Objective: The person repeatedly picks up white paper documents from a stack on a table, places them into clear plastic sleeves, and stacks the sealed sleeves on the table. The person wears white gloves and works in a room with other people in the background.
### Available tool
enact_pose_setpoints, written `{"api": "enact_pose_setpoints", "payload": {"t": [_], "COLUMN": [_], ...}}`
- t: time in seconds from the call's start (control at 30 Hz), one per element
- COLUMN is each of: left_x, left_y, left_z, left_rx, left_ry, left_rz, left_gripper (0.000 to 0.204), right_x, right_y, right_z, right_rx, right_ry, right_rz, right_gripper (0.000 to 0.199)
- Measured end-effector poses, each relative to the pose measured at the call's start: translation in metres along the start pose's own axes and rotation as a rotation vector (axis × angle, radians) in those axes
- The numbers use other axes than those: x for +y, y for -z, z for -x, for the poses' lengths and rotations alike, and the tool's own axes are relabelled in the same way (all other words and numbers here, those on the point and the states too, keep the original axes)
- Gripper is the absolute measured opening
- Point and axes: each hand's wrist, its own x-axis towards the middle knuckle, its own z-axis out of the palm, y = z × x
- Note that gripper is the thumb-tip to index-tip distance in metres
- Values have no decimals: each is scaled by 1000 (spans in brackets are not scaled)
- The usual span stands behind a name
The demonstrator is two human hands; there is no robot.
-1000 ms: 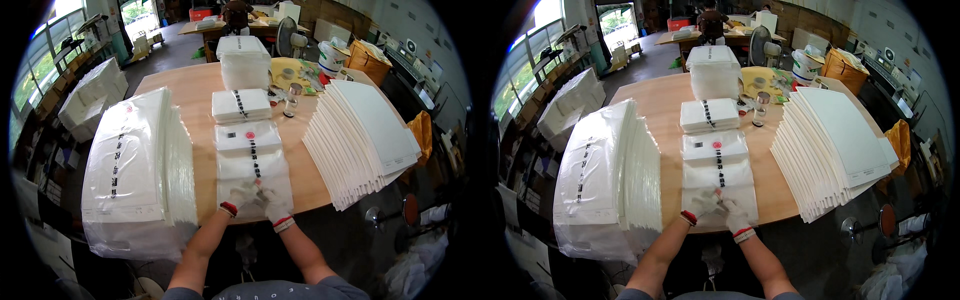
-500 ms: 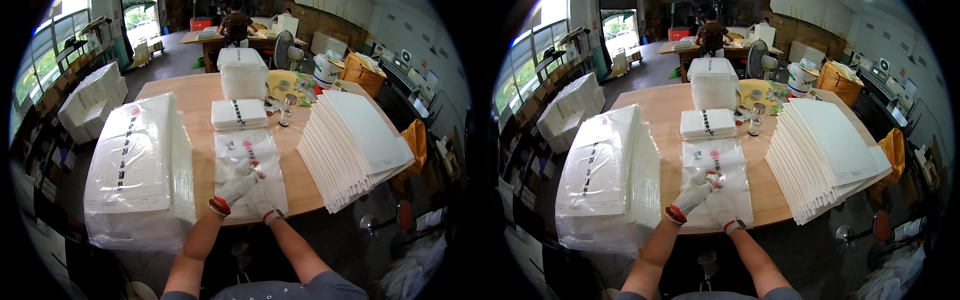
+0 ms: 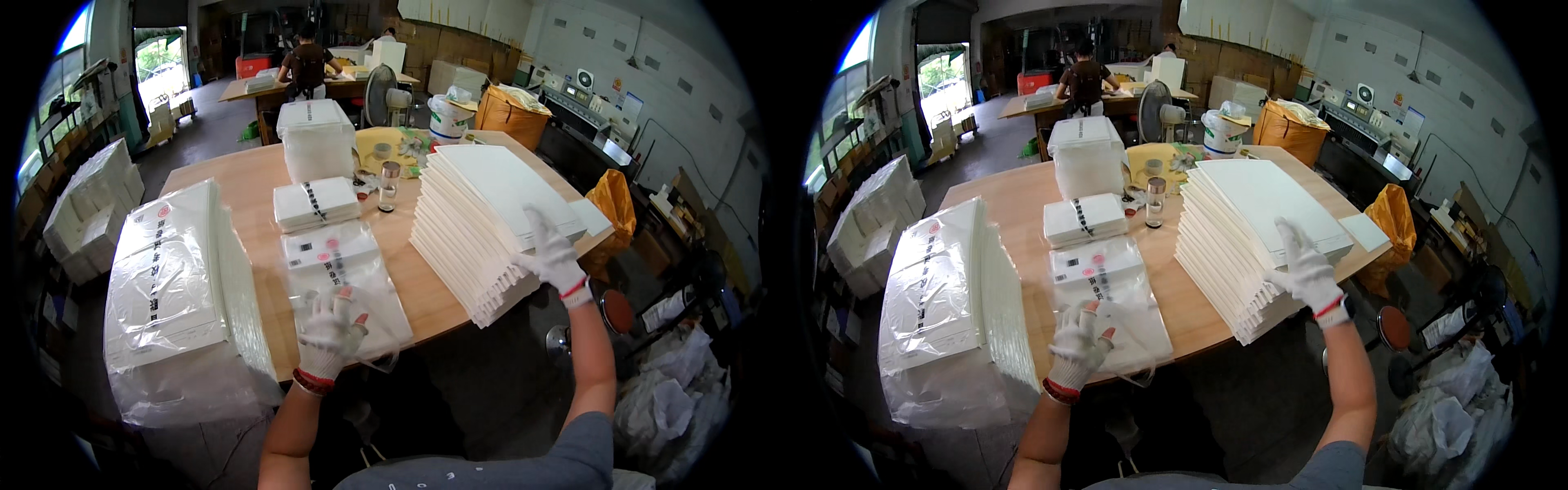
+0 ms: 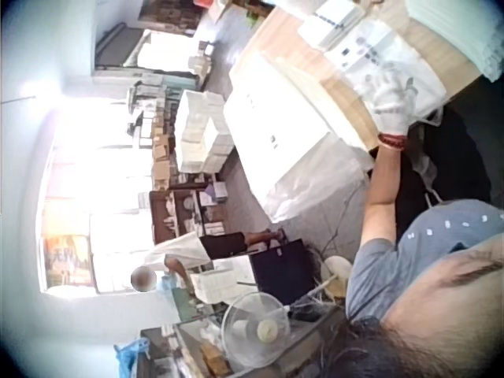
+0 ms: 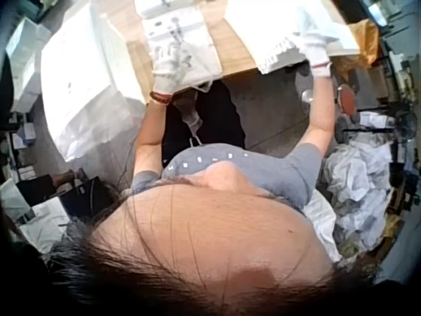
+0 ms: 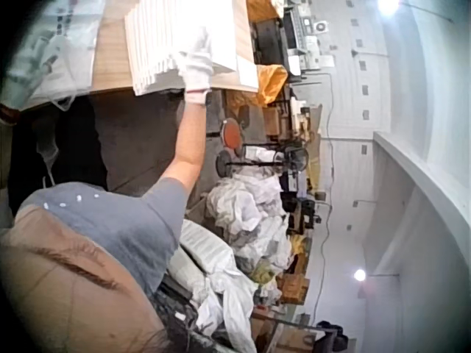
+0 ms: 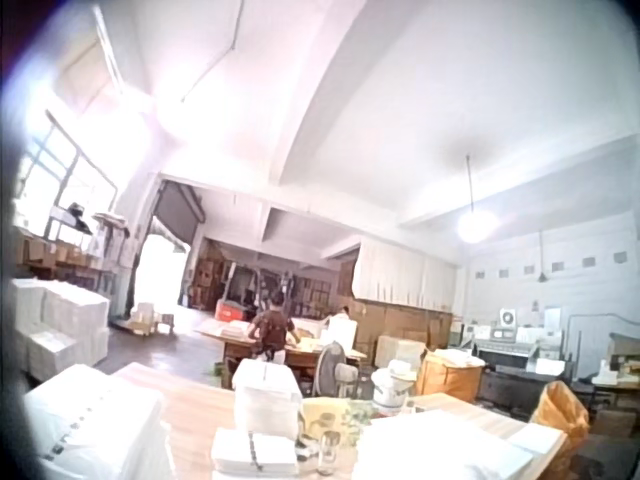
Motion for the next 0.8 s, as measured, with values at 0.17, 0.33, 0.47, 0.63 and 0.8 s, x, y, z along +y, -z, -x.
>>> {"api": "enact_pose_setpoints", "payload": {"t": [0.17,0.33,0.47,0.63,0.8], "left_x": [36,78,122,119,111], "left_y": [15,4,-26,-9,35], "left_z": [0,-17,-37,-44,-30], "left_rx": [-152,-593,-758,-773,-853], "left_ry": [10,116,726,1179,601], "left_rz": [427,963,2232,1793,1329], "left_gripper": [38,31,35,34,55], "right_x": [44,42,-36,-57,9], "right_y": [1,5,50,80,19], "right_z": [-17,-33,4,34,115], "right_rx": [-247,-2,38,-466,-135], "right_ry": [-120,-47,343,359,-664], "right_rz": [-185,76,319,-776,-1177], "right_gripper": [59,43,43,34,29]}}
